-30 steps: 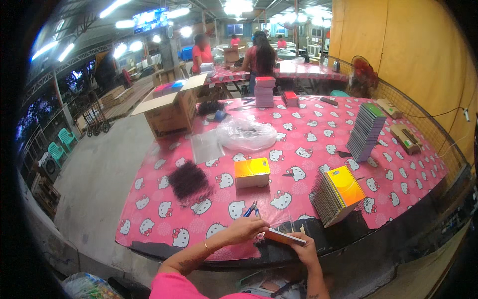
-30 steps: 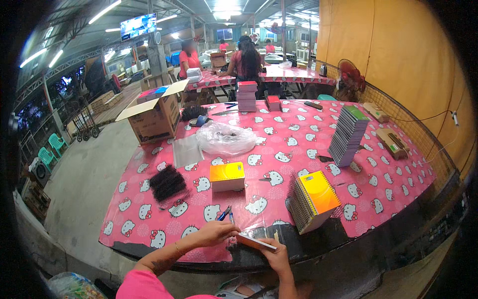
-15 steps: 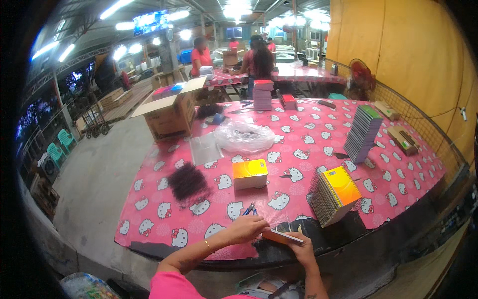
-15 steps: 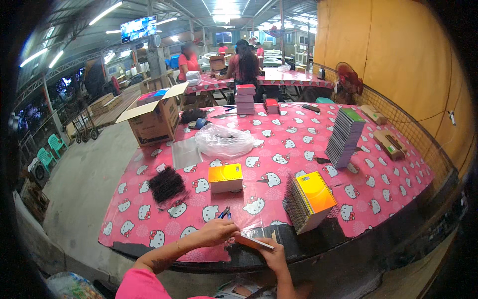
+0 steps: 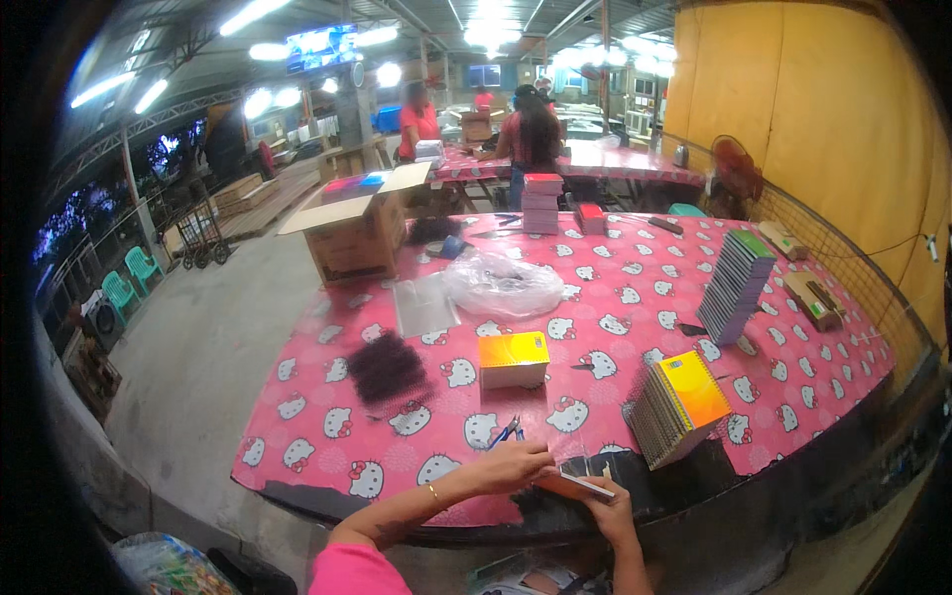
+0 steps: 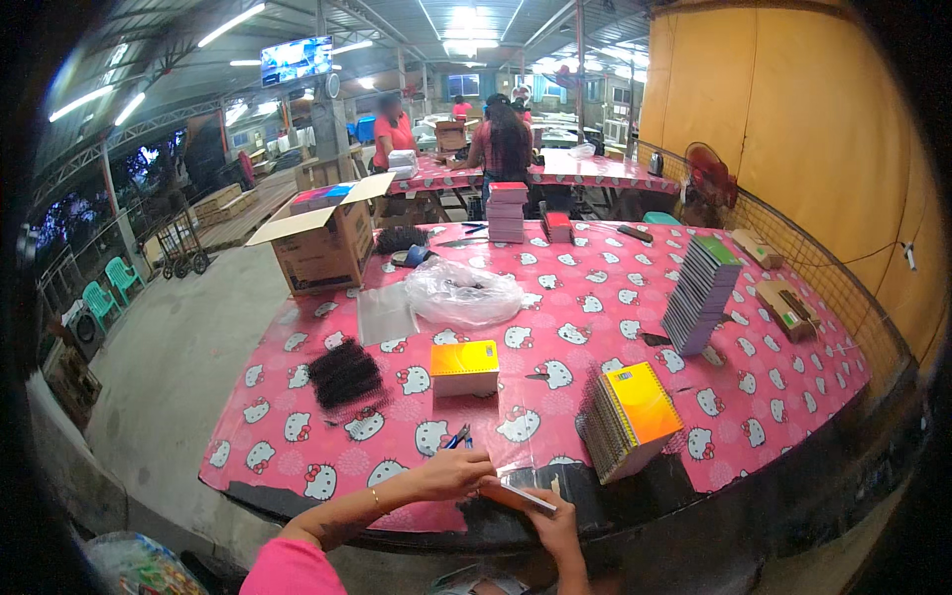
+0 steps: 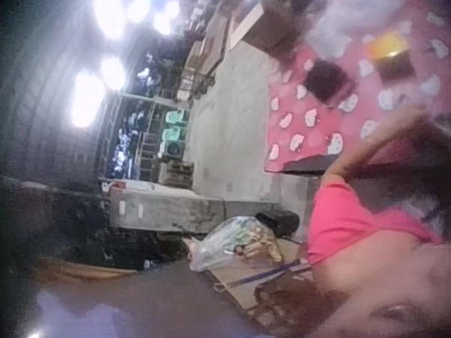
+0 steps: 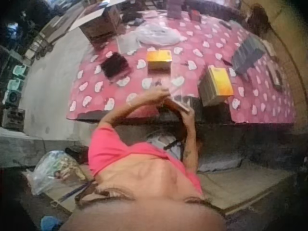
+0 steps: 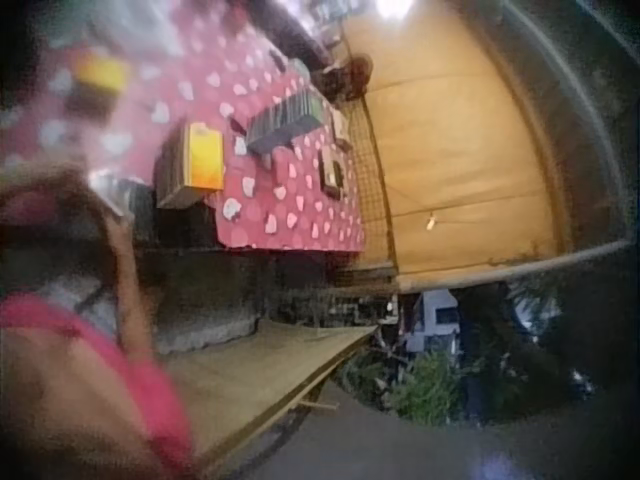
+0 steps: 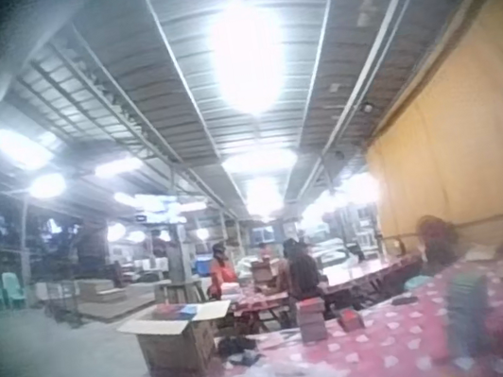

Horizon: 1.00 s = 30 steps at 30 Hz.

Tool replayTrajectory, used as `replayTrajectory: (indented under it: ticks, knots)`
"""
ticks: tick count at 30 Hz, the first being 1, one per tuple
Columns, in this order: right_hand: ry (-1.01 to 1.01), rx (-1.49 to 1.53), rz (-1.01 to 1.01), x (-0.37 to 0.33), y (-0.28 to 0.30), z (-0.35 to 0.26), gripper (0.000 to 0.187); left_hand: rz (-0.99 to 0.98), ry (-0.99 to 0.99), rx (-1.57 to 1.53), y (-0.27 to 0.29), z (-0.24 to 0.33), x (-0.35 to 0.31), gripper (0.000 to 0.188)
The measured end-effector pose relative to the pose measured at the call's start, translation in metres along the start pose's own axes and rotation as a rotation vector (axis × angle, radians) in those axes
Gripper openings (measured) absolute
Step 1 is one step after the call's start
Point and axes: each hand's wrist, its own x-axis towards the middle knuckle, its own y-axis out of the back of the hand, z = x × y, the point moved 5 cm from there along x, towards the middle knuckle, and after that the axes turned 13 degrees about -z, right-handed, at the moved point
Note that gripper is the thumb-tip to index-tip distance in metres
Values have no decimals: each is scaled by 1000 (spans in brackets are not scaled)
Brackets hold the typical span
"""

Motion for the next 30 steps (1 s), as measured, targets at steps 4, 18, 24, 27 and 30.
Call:
replayTrajectory:
  ticks: [4, 18, 24, 27, 30]
  knots:
    - [-13, 60, 5, -1, -2, -3, 22, 76, 7, 120, -2, 1, -1, 25]
    - [-20, 43, 39, -2, -5, -5, 26, 365, 338, 346, -28, 48, -32, 68]
    - [-33, 117, 27, -12, -4, -23, 27, -364, 266, 152, 1, 28, 5, 45]
    - [-21, 151, 87, -19, -7, -34, 27, 148, 256, 541, 5, 59, 2, 69]
    - [5, 158, 164, -28, -7, -34, 27, 165, 192, 389, -62, 78, -26, 81]
